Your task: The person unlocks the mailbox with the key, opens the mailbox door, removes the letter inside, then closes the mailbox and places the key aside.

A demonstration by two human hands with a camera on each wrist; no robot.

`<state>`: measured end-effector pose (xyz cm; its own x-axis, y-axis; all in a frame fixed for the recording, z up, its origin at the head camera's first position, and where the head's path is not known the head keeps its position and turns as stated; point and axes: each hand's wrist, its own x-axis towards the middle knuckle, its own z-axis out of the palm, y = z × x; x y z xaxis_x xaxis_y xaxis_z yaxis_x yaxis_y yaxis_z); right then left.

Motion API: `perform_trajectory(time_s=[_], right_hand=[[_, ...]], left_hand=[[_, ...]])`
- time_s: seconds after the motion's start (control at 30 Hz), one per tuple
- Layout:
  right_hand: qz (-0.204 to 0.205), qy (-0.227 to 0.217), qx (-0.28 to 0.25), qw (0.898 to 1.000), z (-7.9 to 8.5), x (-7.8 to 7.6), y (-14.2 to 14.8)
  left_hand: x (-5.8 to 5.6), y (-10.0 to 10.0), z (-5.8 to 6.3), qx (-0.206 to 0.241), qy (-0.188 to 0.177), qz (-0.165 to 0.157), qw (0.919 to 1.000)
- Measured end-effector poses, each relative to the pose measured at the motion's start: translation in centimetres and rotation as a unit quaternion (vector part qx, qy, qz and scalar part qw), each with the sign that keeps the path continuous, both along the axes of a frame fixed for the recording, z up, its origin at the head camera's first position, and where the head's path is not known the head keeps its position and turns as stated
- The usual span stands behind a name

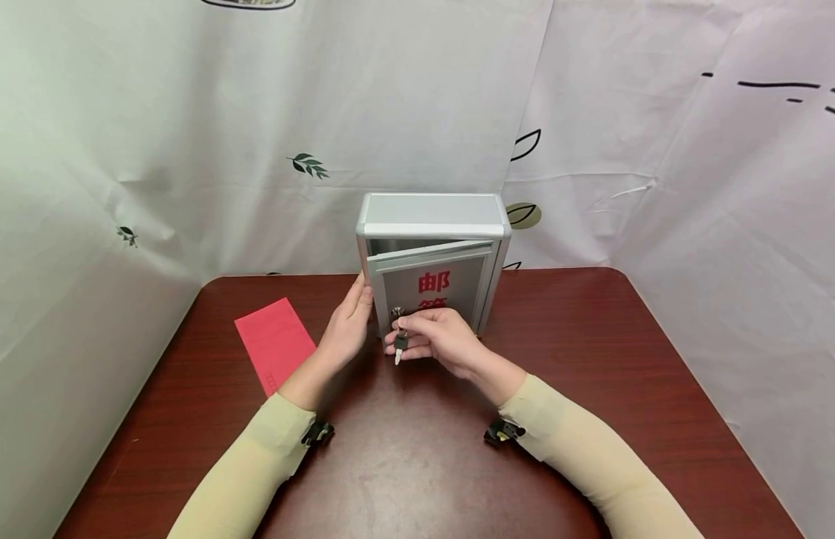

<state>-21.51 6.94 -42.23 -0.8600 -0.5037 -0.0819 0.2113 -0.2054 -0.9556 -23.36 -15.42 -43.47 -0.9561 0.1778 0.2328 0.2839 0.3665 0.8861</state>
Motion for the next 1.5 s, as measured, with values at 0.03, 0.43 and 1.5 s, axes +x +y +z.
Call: perform_trajectory(time_s=[0.03,0.43,1.5], right_hand=[[-0.003,0.000,0.000,1.000,0.0,-0.1,-0.1],[-0.037,-0.007,-0.007,0.999,0.0,-1.1,-0.9],[-0.082,-0.015,-0.026,0.996,0.0,-1.4,-1.9]], left_hand=[[0.0,0.0,0.0,0.000,0.000,0.001,1.0000],[0.0,0.0,-0.1,0.003,0.000,-0.006,1.0000],[-0.1,0.1,-0.3,-0.010,0.008,0.006,0.9999]])
